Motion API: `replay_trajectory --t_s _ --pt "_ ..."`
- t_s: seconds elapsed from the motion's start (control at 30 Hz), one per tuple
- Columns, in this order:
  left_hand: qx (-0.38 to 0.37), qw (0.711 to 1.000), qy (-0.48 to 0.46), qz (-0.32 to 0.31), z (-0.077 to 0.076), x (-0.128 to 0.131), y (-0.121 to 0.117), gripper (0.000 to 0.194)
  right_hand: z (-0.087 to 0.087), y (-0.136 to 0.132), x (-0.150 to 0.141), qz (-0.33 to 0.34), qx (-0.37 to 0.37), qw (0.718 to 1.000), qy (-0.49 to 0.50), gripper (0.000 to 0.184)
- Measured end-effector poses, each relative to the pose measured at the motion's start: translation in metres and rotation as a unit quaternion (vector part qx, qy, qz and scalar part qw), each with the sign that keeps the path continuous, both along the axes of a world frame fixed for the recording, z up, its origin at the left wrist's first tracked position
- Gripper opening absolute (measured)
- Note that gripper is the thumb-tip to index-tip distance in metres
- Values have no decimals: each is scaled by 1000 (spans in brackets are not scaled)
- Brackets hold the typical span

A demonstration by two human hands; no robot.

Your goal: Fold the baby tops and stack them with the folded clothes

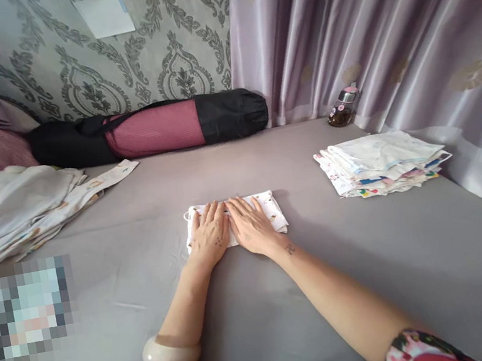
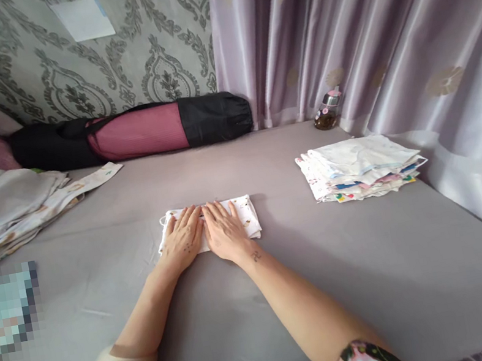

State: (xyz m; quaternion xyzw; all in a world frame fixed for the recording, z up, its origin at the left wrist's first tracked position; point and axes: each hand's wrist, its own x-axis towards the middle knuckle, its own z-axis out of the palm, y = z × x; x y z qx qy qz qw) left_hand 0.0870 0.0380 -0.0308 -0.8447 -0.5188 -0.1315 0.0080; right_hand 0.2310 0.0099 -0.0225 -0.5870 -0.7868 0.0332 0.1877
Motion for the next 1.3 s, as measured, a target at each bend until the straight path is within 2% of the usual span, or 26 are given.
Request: replay_trajectory --t_s 0.13,0.27,0.7,0.87,1.07,1.3 --pt "26 1000 1 4 6 0 -4 48 8 -3 2 -11 -8 1000 -3 50" --pt "57 998 8 28 11 -1 -7 49 14 -6 4 -59 -2 998 -10 50" --pt "0 999 47 15 9 0 -10 54 8 -7 4 -65 -26 997 -20 49" --pt "0 999 34 19 11 0 -11 52 9 -9 4 -62 -21 998 -20 50" --pt "40 998 12 45 13 -1 -11 50 10 -13 6 -91 -14 996 -18 52" --pt "3 999 36 33 9 -3 -10 55 9 -15 6 -106 -44 993 -17 52"
